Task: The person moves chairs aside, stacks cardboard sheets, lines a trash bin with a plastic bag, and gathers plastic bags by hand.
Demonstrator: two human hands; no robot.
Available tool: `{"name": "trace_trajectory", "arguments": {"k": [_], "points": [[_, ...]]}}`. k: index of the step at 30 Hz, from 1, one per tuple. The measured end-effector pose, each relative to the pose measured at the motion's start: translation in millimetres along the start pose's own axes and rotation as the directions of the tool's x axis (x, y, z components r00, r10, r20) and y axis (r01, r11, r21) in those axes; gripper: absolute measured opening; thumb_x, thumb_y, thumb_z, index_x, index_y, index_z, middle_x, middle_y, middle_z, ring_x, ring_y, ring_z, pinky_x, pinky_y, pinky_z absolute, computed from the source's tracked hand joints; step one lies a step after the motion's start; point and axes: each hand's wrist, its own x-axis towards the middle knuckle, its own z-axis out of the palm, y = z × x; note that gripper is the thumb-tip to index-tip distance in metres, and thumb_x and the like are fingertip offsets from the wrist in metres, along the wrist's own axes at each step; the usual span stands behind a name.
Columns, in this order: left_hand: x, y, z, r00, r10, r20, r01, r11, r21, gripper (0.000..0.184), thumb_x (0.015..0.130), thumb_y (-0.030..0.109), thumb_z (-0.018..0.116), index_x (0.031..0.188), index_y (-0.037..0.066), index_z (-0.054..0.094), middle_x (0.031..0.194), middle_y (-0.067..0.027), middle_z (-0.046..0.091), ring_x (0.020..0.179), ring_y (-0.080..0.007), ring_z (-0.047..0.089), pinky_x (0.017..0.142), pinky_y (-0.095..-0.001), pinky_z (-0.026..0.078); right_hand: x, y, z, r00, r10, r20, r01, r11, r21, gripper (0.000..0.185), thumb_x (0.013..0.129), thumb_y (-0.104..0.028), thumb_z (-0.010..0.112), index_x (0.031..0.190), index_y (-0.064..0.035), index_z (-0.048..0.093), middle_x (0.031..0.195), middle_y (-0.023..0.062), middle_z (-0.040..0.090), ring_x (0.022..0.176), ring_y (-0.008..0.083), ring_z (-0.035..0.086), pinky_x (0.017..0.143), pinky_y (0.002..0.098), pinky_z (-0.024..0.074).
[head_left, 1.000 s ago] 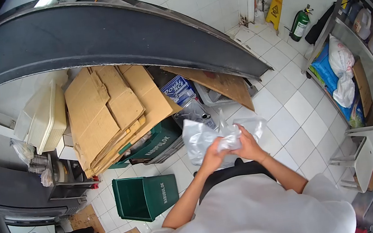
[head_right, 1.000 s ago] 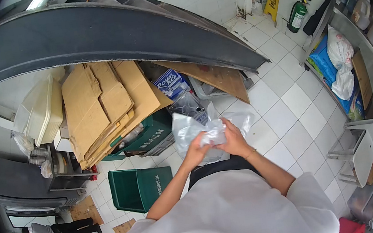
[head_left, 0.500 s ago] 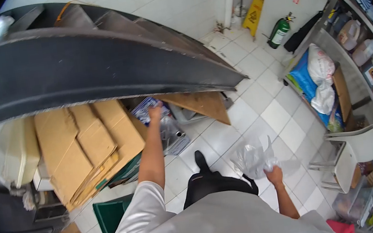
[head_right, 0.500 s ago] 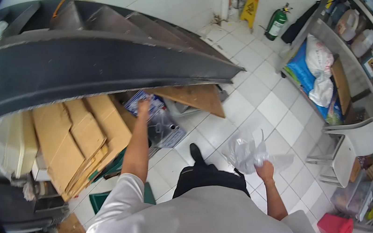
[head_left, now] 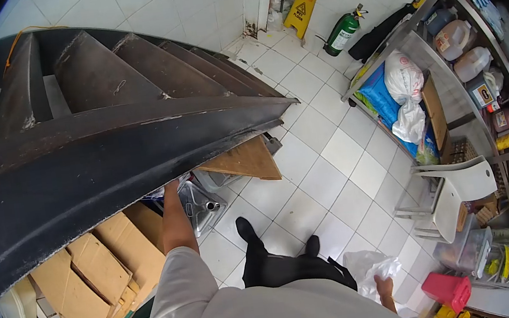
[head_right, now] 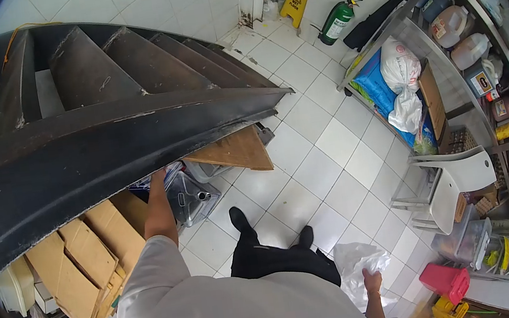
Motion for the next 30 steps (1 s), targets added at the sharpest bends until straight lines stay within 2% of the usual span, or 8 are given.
{"name": "trace_trajectory", "arguments": {"k": [4, 9, 14, 20, 21, 22, 24, 30], "points": [[-36.9, -8.8, 50.3, 0.999, 0.023, 0.029, -0.024, 0.999, 0.032, 0.035, 0.083, 0.012, 0.057, 0.114, 0.0, 0.047, 0.104, -0.0112, 0.057, 0.09, -0.0268, 0.059, 0.074, -0.0379, 0.054, 33.7, -39.7, -8.8, 0.997, -0.058, -0.045, 0.058, 0.998, 0.012, 0.049, 0.071, -0.03, 0.069, 0.093, 0.0126, 0.056, 0.093, 0.026, 0.061, 0.088, 0.0318, 0.06, 0.077, 0.0373, 0.0451], [-102.9, -5.1, 129.4, 0.944, 0.17, -0.283, -0.229, 0.955, -0.188, 0.017, 0.084, 0.002, 0.048, 0.1, -0.001, 0.054, 0.088, -0.01, 0.06, 0.073, -0.0222, 0.063, 0.06, -0.0318, 0.057, 115.0, -68.2, -27.2, 0.963, -0.266, -0.04, 0.262, 0.96, -0.095, 0.045, 0.068, -0.032, 0.071, 0.076, 0.0092, 0.055, 0.081, 0.0267, 0.06, 0.077, 0.0353, 0.059, 0.07, 0.0406, 0.0449], [-121.1, -11.1, 135.3, 0.886, 0.294, -0.358, -0.268, 0.956, 0.12, 0.01, 0.086, 0.006, 0.051, 0.088, -0.003, 0.055, 0.073, -0.011, 0.061, 0.059, -0.019, 0.061, 0.049, -0.0279, 0.053, 203.2, -56.5, -73.8, 0.894, -0.435, 0.109, 0.436, 0.9, 0.019, 0.044, 0.067, -0.026, 0.071, 0.087, 0.011, 0.059, 0.083, 0.021, 0.063, 0.079, 0.0282, 0.062, 0.07, 0.0378, 0.0473], [-158.0, -21.9, 137.0, 0.842, 0.201, -0.501, -0.052, 0.954, 0.295, 0.02, 0.082, 0.024, 0.053, 0.083, 0.007, 0.063, 0.06, -0.0023, 0.057, 0.043, -0.0094, 0.046, 0.037, -0.025, 0.035, 293.4, 27.0, -129.1, 0.947, -0.228, 0.224, 0.142, 0.928, 0.344, 0.045, 0.072, -0.016, 0.069, 0.107, 0.0083, 0.054, 0.101, 0.0152, 0.06, 0.09, 0.0236, 0.058, 0.078, 0.0341, 0.0463], [-145.3, -45.9, 102.5, 0.868, 0.162, -0.47, 0.039, 0.92, 0.389, 0.028, 0.079, 0.032, 0.059, 0.081, 0.005, 0.066, 0.064, -0.0065, 0.061, 0.053, -0.014, 0.054, 0.046, -0.0288, 0.042, 298.4, 39.2, -131.8, 0.928, -0.254, 0.272, 0.109, 0.884, 0.456, 0.044, 0.073, -0.013, 0.069, 0.108, 0.0082, 0.054, 0.104, 0.0143, 0.059, 0.092, 0.0235, 0.057, 0.079, 0.0337, 0.046], [-136.0, -70.5, 84.7, 0.828, 0.227, -0.513, 0.066, 0.869, 0.49, 0.032, 0.076, 0.036, 0.063, 0.08, 0.004, 0.067, 0.069, -0.0101, 0.063, 0.061, -0.0176, 0.057, 0.054, -0.0305, 0.044, 275.5, 17.7, -142.6, 0.984, -0.024, 0.176, -0.011, 0.981, 0.196, 0.042, 0.073, -0.011, 0.068, 0.108, 0.0073, 0.054, 0.103, 0.0136, 0.06, 0.091, 0.0239, 0.057, 0.079, 0.0341, 0.046], [-138.1, -79.2, 71.7, 0.793, 0.194, -0.578, 0.206, 0.808, 0.552, 0.05, 0.069, 0.045, 0.069, 0.092, 0.001, 0.065, 0.089, -0.0186, 0.065, 0.087, -0.0271, 0.061, 0.08, -0.0334, 0.045, 336.9, 92.0, -120.2, 0.917, -0.134, 0.375, 0.018, 0.955, 0.296, 0.039, 0.076, -0.017, 0.067, 0.107, 0.004, 0.056, 0.103, 0.0108, 0.06, 0.089, 0.0205, 0.057, 0.077, 0.0345, 0.0468], [-115.0, -54.7, 64.8, 0.784, 0.215, -0.582, 0.157, 0.839, 0.522, 0.074, 0.065, 0.043, 0.074, 0.116, -0.006, 0.05, 0.108, -0.0222, 0.058, 0.103, -0.028, 0.056, 0.088, -0.0332, 0.042, 284.3, -17.7, -84.4, 0.908, -0.149, 0.391, 0.183, 0.982, -0.05, 0.036, 0.077, -0.018, 0.064, 0.106, 0.0034, 0.057, 0.095, 0.0106, 0.062, 0.084, 0.0216, 0.057, 0.077, 0.0357, 0.0467]]}}
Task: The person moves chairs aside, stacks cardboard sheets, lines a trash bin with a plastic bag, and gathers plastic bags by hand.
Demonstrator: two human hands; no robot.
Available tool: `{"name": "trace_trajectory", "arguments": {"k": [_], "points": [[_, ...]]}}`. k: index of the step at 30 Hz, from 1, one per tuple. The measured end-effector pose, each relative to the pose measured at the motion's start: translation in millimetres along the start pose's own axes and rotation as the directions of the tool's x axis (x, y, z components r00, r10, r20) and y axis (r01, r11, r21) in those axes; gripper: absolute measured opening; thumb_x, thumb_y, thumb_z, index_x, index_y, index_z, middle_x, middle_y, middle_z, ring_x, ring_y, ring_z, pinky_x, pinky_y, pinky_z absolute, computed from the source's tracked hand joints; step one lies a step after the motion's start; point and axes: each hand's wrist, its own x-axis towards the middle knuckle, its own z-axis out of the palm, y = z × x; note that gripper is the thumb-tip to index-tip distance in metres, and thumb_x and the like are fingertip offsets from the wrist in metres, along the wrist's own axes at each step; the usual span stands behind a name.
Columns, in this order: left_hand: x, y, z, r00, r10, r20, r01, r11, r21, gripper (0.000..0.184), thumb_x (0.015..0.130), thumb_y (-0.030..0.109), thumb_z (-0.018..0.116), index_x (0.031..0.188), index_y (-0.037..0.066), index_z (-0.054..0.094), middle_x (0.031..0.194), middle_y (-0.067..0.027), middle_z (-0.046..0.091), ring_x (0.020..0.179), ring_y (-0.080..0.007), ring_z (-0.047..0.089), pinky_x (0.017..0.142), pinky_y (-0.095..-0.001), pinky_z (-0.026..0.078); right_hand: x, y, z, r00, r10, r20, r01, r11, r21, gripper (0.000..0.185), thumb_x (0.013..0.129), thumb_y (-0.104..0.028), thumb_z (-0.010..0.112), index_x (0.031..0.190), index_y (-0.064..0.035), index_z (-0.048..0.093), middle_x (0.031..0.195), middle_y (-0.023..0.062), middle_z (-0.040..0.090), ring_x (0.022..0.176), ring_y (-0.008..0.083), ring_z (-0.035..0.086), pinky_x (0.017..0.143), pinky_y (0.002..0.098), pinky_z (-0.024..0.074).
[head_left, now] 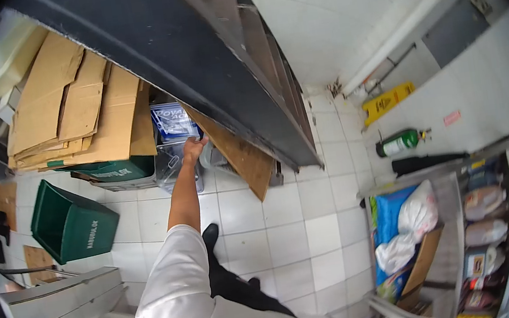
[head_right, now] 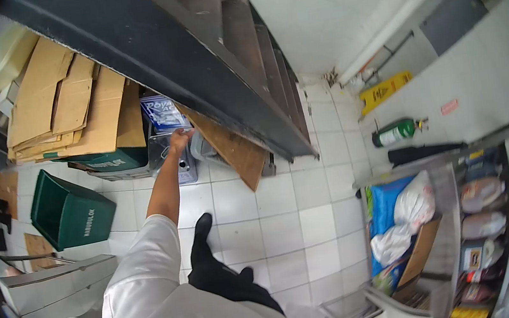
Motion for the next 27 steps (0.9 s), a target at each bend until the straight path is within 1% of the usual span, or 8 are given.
{"name": "trace_trajectory", "arguments": {"k": [3, 7, 9, 11, 13, 15, 25, 27], "points": [[77.2, -13.1, 26.8, 0.996, -0.019, 0.091, 0.043, 0.961, -0.274, 0.078, 0.068, 0.037, 0.072, 0.125, -0.004, 0.039, 0.116, -0.0208, 0.054, 0.109, -0.0279, 0.051, 0.091, -0.0329, 0.04, -12.3, -105.1, 26.2, 0.994, -0.097, -0.055, 0.09, 0.99, -0.109, 0.036, 0.077, -0.018, 0.064, 0.105, 0.0028, 0.058, 0.095, 0.011, 0.061, 0.084, 0.0221, 0.057, 0.077, 0.0358, 0.0466], [139.3, -5.4, 47.4, 0.976, 0.202, -0.078, -0.208, 0.773, -0.599, 0.063, 0.075, 0.03, 0.062, 0.126, -0.002, 0.041, 0.12, -0.015, 0.051, 0.112, -0.0262, 0.049, 0.092, -0.0335, 0.037, -32.1, -205.1, 59.9, 0.975, -0.179, -0.131, 0.152, 0.969, -0.194, 0.035, 0.077, -0.018, 0.064, 0.105, 0.002, 0.058, 0.094, 0.0115, 0.061, 0.084, 0.0227, 0.057, 0.077, 0.036, 0.0465], [143.4, -7.4, 53.4, 0.99, 0.109, 0.088, -0.026, 0.761, -0.649, 0.057, 0.08, 0.029, 0.057, 0.125, -0.002, 0.042, 0.123, -0.0128, 0.05, 0.114, -0.0245, 0.046, 0.094, -0.0324, 0.036, -42.9, -234.3, 70.1, 0.966, -0.205, -0.157, 0.168, 0.96, -0.224, 0.034, 0.076, -0.017, 0.064, 0.104, 0.0017, 0.058, 0.093, 0.0117, 0.061, 0.084, 0.0231, 0.057, 0.077, 0.0361, 0.0464], [146.1, -2.1, 58.1, 0.983, 0.103, 0.154, 0.077, 0.528, -0.846, 0.047, 0.084, 0.023, 0.053, 0.122, -0.002, 0.046, 0.12, -0.0116, 0.052, 0.113, -0.023, 0.046, 0.093, -0.031, 0.036, -49.5, -252.9, 78.9, 0.959, -0.226, -0.173, 0.179, 0.951, -0.253, 0.034, 0.076, -0.017, 0.064, 0.104, 0.0013, 0.059, 0.093, 0.012, 0.061, 0.084, 0.0234, 0.057, 0.076, 0.0361, 0.0464], [142.0, 8.7, 55.5, 0.995, 0.096, 0.041, -0.012, 0.491, -0.871, 0.037, 0.085, 0.016, 0.051, 0.116, -0.002, 0.051, 0.116, -0.0109, 0.055, 0.107, -0.0225, 0.05, 0.091, -0.0301, 0.037, -57.7, -263.8, 85.0, 0.952, -0.245, -0.181, 0.19, 0.942, -0.276, 0.033, 0.076, -0.017, 0.064, 0.104, 0.0009, 0.059, 0.092, 0.0122, 0.061, 0.084, 0.0237, 0.057, 0.076, 0.0362, 0.0463], [126.4, 28.9, 30.1, 0.927, 0.367, 0.076, -0.194, 0.644, -0.74, 0.031, 0.084, 0.011, 0.051, 0.111, -0.002, 0.054, 0.11, -0.0107, 0.058, 0.101, -0.0215, 0.053, 0.089, -0.03, 0.039, -63.3, -269.0, 86.6, 0.947, -0.26, -0.19, 0.197, 0.934, -0.298, 0.033, 0.076, -0.017, 0.063, 0.103, 0.0005, 0.059, 0.091, 0.0124, 0.061, 0.084, 0.0241, 0.057, 0.076, 0.0363, 0.0463], [46.4, 77.4, 56.8, 0.981, 0.116, 0.153, 0.058, 0.579, -0.813, 0.024, 0.079, 0.002, 0.052, 0.102, -0.005, 0.057, 0.097, -0.0118, 0.062, 0.089, -0.0205, 0.056, 0.079, -0.0303, 0.044, -88.0, -259.9, 71.4, 0.923, -0.307, -0.231, 0.213, 0.909, -0.358, 0.031, 0.075, -0.016, 0.063, 0.102, -0.0015, 0.06, 0.089, 0.0136, 0.061, 0.084, 0.0257, 0.057, 0.076, 0.0368, 0.046], [24.6, 77.3, 44.3, 0.974, 0.14, 0.177, 0.038, 0.671, -0.74, 0.026, 0.075, -0.001, 0.05, 0.1, -0.005, 0.056, 0.096, -0.0123, 0.062, 0.089, -0.0207, 0.056, 0.079, -0.0311, 0.044, -87.9, -256.1, 66.6, 0.919, -0.315, -0.238, 0.221, 0.91, -0.352, 0.031, 0.074, -0.016, 0.063, 0.102, -0.0018, 0.06, 0.088, 0.0139, 0.061, 0.084, 0.026, 0.057, 0.076, 0.0369, 0.0459]]}}
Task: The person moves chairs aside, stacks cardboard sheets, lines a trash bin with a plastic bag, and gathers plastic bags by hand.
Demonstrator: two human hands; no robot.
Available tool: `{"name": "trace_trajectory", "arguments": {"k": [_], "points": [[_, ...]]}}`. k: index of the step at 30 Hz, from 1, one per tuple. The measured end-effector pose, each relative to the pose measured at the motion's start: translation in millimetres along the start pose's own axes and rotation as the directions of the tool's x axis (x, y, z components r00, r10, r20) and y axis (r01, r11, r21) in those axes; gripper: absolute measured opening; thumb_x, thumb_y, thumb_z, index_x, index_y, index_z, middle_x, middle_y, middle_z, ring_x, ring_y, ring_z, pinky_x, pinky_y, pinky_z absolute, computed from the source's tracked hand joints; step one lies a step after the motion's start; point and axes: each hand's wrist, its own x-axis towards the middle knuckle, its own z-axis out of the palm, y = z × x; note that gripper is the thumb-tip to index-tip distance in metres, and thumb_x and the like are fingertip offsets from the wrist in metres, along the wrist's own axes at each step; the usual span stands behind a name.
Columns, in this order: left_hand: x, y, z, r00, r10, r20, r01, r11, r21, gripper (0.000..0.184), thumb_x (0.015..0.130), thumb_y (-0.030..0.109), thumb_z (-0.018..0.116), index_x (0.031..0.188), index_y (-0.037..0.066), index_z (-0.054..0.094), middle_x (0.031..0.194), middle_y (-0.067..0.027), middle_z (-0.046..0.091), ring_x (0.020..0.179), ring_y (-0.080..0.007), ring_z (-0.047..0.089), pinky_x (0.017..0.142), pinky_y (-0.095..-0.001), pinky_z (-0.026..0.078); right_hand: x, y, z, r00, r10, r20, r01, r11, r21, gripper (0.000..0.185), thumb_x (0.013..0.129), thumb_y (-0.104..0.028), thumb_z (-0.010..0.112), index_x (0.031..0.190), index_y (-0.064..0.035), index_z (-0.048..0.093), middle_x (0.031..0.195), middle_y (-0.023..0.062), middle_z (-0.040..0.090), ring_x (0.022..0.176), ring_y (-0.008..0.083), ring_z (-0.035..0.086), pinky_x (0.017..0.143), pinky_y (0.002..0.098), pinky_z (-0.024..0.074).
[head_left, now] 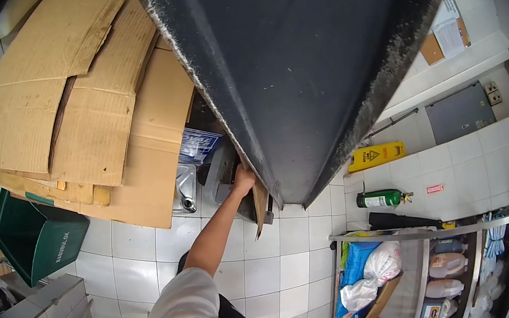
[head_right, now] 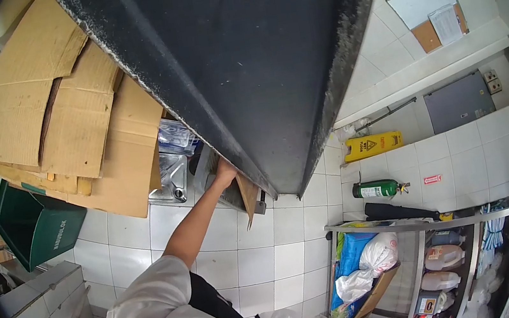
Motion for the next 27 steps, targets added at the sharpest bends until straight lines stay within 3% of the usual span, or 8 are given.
{"name": "trace_trajectory", "arguments": {"k": [13, 18, 19, 20, 21, 24, 26, 27], "points": [[-202.9, -6.1, -23.1, 0.993, 0.05, -0.103, -0.043, 0.997, 0.071, 0.033, 0.075, -0.005, 0.041, 0.106, -0.005, 0.052, 0.1, -0.0135, 0.06, 0.092, -0.0231, 0.056, 0.078, -0.0293, 0.044, 23.0, 110.9, -33.5, 0.985, -0.086, -0.151, 0.093, 0.995, 0.039, 0.029, 0.073, -0.014, 0.062, 0.1, -0.0044, 0.062, 0.085, 0.0154, 0.061, 0.084, 0.0282, 0.057, 0.075, 0.0375, 0.0455], [-295.6, -21.0, -6.2, 0.984, 0.144, -0.109, -0.148, 0.989, -0.029, 0.032, 0.075, -0.007, 0.044, 0.106, -0.004, 0.05, 0.1, -0.01, 0.059, 0.091, -0.0193, 0.055, 0.076, -0.0279, 0.044, 65.0, 191.0, -39.5, 0.712, -0.53, -0.46, 0.537, 0.834, -0.129, 0.028, 0.072, -0.014, 0.062, 0.099, -0.0053, 0.062, 0.084, 0.016, 0.06, 0.083, 0.029, 0.057, 0.075, 0.0377, 0.0454], [-310.8, -20.9, 1.0, 0.986, 0.121, -0.117, -0.132, 0.987, -0.09, 0.032, 0.075, -0.008, 0.044, 0.106, -0.004, 0.051, 0.099, -0.0091, 0.059, 0.09, -0.0182, 0.055, 0.075, -0.0275, 0.043, 79.9, 172.0, -21.3, 0.823, -0.486, -0.295, 0.509, 0.861, 0.003, 0.022, 0.073, -0.014, 0.063, 0.09, 0.0, 0.063, 0.085, 0.0142, 0.061, 0.086, 0.0286, 0.057, 0.079, 0.0375, 0.0446], [-327.1, -14.6, 10.3, 0.984, 0.139, -0.113, -0.146, 0.988, -0.058, 0.032, 0.075, -0.008, 0.044, 0.106, -0.004, 0.051, 0.099, -0.0091, 0.059, 0.09, -0.0182, 0.055, 0.075, -0.0275, 0.043, 106.3, 168.7, 18.0, 0.755, -0.618, -0.22, 0.651, 0.747, 0.136, 0.021, 0.079, -0.017, 0.062, 0.083, 0.0036, 0.063, 0.086, 0.0098, 0.062, 0.078, 0.0197, 0.056, 0.071, 0.0302, 0.0462], [-350.1, -10.5, 17.9, 0.981, 0.128, -0.147, -0.139, 0.988, -0.068, 0.033, 0.074, -0.008, 0.045, 0.106, -0.003, 0.051, 0.098, -0.0089, 0.059, 0.09, -0.0181, 0.055, 0.075, -0.0274, 0.043, 91.5, 123.4, 28.4, 0.778, -0.61, 0.153, 0.511, 0.755, 0.412, 0.019, 0.081, -0.015, 0.06, 0.087, 0.0025, 0.064, 0.078, 0.0053, 0.062, 0.077, 0.0147, 0.056, 0.069, 0.0268, 0.0455], [-398.6, -8.2, 24.8, 0.976, 0.087, -0.2, -0.105, 0.991, -0.083, 0.036, 0.074, -0.01, 0.045, 0.108, -0.003, 0.051, 0.1, -0.0094, 0.058, 0.092, -0.0192, 0.055, 0.077, -0.0281, 0.044, 38.7, 37.1, 59.4, 0.411, -0.633, 0.656, 0.361, 0.774, 0.52, 0.04, 0.086, -0.037, 0.055, 0.105, -0.0029, 0.061, 0.082, 0.0046, 0.064, 0.082, 0.0134, 0.054, 0.077, 0.0308, 0.0424], [-428.1, -5.5, 22.1, 0.982, -0.028, -0.187, 0.003, 0.992, -0.13, 0.051, 0.069, -0.017, 0.042, 0.118, -0.004, 0.042, 0.115, -0.0142, 0.051, 0.102, -0.0265, 0.052, 0.086, -0.0364, 0.043, 14.9, 17.5, 86.2, 0.235, -0.548, 0.803, -0.007, 0.825, 0.565, 0.056, 0.084, -0.05, 0.052, 0.118, -0.0058, 0.052, 0.096, 0.0077, 0.061, 0.093, 0.0189, 0.054, 0.082, 0.0396, 0.042], [-447.8, 1.8, 20.2, 0.978, 0.0, -0.207, -0.025, 0.992, -0.121, 0.051, 0.069, -0.017, 0.042, 0.118, -0.004, 0.042, 0.115, -0.0142, 0.051, 0.102, -0.0265, 0.052, 0.086, -0.0364, 0.043, 6.4, 16.7, 94.0, 0.204, -0.559, 0.803, 0.004, 0.821, 0.571, 0.056, 0.084, -0.05, 0.052, 0.118, -0.0058, 0.052, 0.096, 0.0077, 0.061, 0.093, 0.0189, 0.054, 0.082, 0.0396, 0.042]]}}
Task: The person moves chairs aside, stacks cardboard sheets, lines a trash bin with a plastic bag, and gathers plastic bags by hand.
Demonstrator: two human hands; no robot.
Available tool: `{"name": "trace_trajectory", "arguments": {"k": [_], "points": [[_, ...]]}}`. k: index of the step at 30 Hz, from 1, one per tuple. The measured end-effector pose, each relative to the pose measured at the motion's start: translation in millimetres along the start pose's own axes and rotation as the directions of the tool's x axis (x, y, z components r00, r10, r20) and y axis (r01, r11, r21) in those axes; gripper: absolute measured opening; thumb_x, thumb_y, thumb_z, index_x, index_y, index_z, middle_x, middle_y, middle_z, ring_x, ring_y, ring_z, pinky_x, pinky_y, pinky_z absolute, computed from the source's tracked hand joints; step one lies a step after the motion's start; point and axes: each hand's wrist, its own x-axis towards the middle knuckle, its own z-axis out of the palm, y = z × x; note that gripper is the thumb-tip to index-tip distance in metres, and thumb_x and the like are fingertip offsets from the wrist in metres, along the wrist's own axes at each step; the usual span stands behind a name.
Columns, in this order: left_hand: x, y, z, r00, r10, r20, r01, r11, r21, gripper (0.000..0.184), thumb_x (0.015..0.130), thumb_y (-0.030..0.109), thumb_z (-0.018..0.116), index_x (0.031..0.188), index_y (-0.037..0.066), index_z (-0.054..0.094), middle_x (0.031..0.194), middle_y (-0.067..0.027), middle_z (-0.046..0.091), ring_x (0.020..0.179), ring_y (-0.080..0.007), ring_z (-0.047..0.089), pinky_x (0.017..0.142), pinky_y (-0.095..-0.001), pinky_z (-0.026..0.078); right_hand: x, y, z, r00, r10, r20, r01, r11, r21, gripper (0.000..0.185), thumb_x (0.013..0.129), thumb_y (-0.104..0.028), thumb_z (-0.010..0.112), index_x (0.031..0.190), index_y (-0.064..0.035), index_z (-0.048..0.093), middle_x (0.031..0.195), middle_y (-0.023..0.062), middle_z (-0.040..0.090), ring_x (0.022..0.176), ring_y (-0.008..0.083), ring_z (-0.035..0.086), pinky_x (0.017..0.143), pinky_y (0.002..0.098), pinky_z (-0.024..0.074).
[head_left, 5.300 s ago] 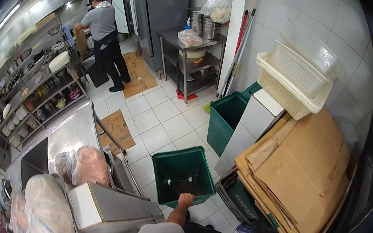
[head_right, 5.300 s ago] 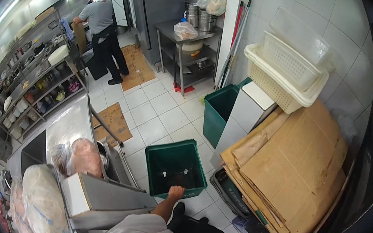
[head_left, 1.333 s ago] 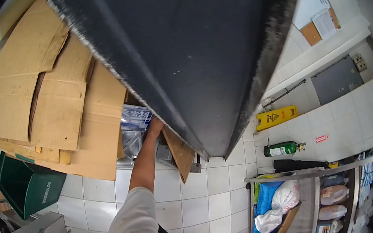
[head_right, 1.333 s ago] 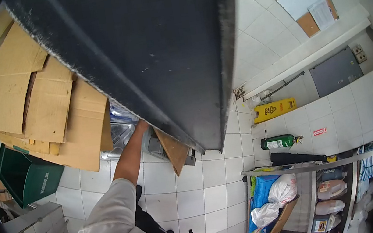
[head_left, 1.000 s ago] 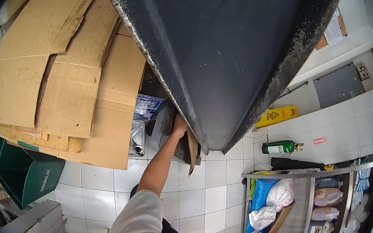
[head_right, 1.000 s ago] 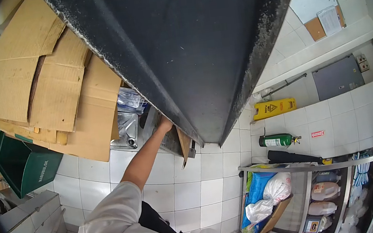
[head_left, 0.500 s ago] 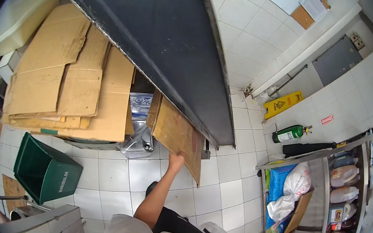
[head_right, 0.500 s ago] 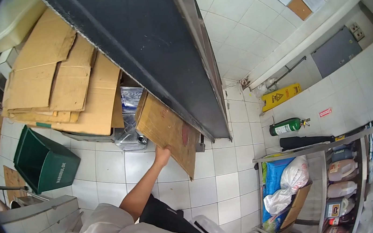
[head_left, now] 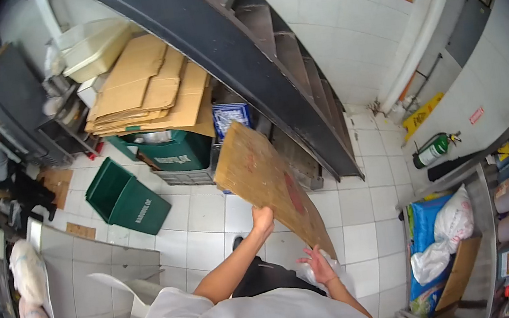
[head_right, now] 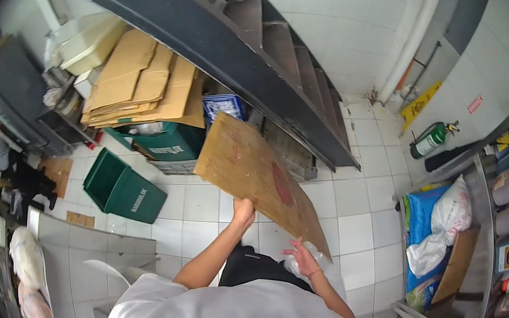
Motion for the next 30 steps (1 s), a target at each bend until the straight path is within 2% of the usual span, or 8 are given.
{"name": "trace_trajectory", "arguments": {"k": [1, 2, 3, 5, 6, 18, 23, 30], "points": [[-25.3, 11.8, -2.2, 0.999, -0.041, 0.035, 0.043, 0.998, -0.04, 0.055, 0.068, -0.018, 0.04, 0.121, -0.002, 0.038, 0.117, -0.0147, 0.049, 0.105, -0.0274, 0.05, 0.088, -0.0377, 0.043, 3.6, 4.0, 7.4, 0.989, 0.019, 0.148, -0.087, 0.882, 0.464, 0.058, 0.083, -0.052, 0.051, 0.12, -0.0073, 0.049, 0.103, 0.0091, 0.059, 0.098, 0.0227, 0.053, 0.085, 0.0439, 0.041], [-48.5, 19.9, -4.7, 0.994, -0.082, 0.075, 0.088, 0.993, -0.08, 0.059, 0.068, -0.019, 0.039, 0.124, -0.001, 0.035, 0.12, -0.0153, 0.047, 0.107, -0.0283, 0.048, 0.09, -0.0391, 0.042, 5.3, 7.9, 13.1, 0.957, -0.018, 0.291, -0.232, 0.558, 0.797, 0.061, 0.082, -0.054, 0.051, 0.123, -0.0087, 0.046, 0.11, 0.0106, 0.056, 0.102, 0.0265, 0.052, 0.087, 0.0482, 0.04], [-66.1, 21.5, -10.5, 0.993, -0.094, 0.072, 0.101, 0.99, -0.096, 0.061, 0.068, -0.02, 0.039, 0.126, 0.001, 0.033, 0.122, -0.0154, 0.045, 0.109, -0.0285, 0.047, 0.091, -0.0392, 0.041, 5.6, 15.4, 17.3, 0.948, -0.025, 0.316, -0.246, 0.571, 0.783, 0.061, 0.082, -0.054, 0.051, 0.123, -0.0087, 0.046, 0.11, 0.0106, 0.056, 0.102, 0.0265, 0.052, 0.087, 0.0482, 0.04], [-99.8, 22.5, -26.6, 0.99, -0.139, 0.039, 0.142, 0.987, -0.082, 0.062, 0.07, -0.02, 0.04, 0.128, 0.002, 0.032, 0.123, -0.0155, 0.044, 0.111, -0.0291, 0.046, 0.093, -0.0397, 0.04, 7.4, 27.8, 25.2, 1.0, 0.011, 0.002, -0.007, 0.522, 0.853, 0.057, 0.082, -0.051, 0.052, 0.12, -0.0074, 0.049, 0.119, 0.0122, 0.052, 0.11, 0.0324, 0.048, 0.093, 0.0521, 0.0361], [-111.7, 25.6, -31.3, 0.986, -0.163, 0.013, 0.164, 0.985, -0.057, 0.061, 0.071, -0.019, 0.04, 0.128, 0.002, 0.032, 0.124, -0.0155, 0.044, 0.112, -0.0294, 0.045, 0.094, -0.0401, 0.04, -10.3, 11.5, 28.8, 0.994, -0.008, 0.105, -0.089, 0.475, 0.876, 0.051, 0.085, -0.042, 0.051, 0.12, -0.0051, 0.048, 0.121, 0.013, 0.051, 0.112, 0.0335, 0.046, 0.098, 0.0524, 0.0323], [-278.7, 172.6, -50.6, 0.939, 0.274, -0.21, -0.303, 0.945, -0.125, 0.045, 0.078, -0.007, 0.054, 0.121, 0.003, 0.042, 0.115, -0.0107, 0.052, 0.107, -0.0221, 0.05, 0.091, -0.0357, 0.041, -50.8, -100.6, 137.4, 0.845, -0.117, 0.522, -0.372, 0.572, 0.731, 0.04, 0.088, -0.022, 0.05, 0.123, -0.0023, 0.044, 0.124, 0.0136, 0.049, 0.116, 0.0302, 0.044, 0.1, 0.0459, 0.0326], [-306.0, 230.9, -47.6, 0.68, 0.601, -0.42, -0.65, 0.759, 0.032, 0.048, 0.077, -0.004, 0.057, 0.122, 0.002, 0.041, 0.116, -0.0114, 0.051, 0.107, -0.0226, 0.05, 0.091, -0.0365, 0.042, -41.8, -172.4, 219.8, 0.753, -0.174, 0.634, -0.335, 0.728, 0.598, 0.035, 0.087, -0.017, 0.053, 0.118, -0.0015, 0.046, 0.116, 0.0114, 0.053, 0.108, 0.0255, 0.05, 0.095, 0.0406, 0.0394], [-293.3, 286.2, -99.4, 0.461, 0.767, -0.446, -0.813, 0.567, 0.134, 0.052, 0.075, -0.005, 0.054, 0.124, -0.002, 0.037, 0.117, -0.0164, 0.049, 0.107, -0.0256, 0.05, 0.091, -0.0376, 0.043, -65.2, -251.1, 298.7, 0.617, -0.237, 0.751, -0.35, 0.771, 0.532, 0.031, 0.087, -0.012, 0.053, 0.115, -0.0003, 0.047, 0.111, 0.011, 0.055, 0.103, 0.022, 0.054, 0.09, 0.0357, 0.0434]]}}
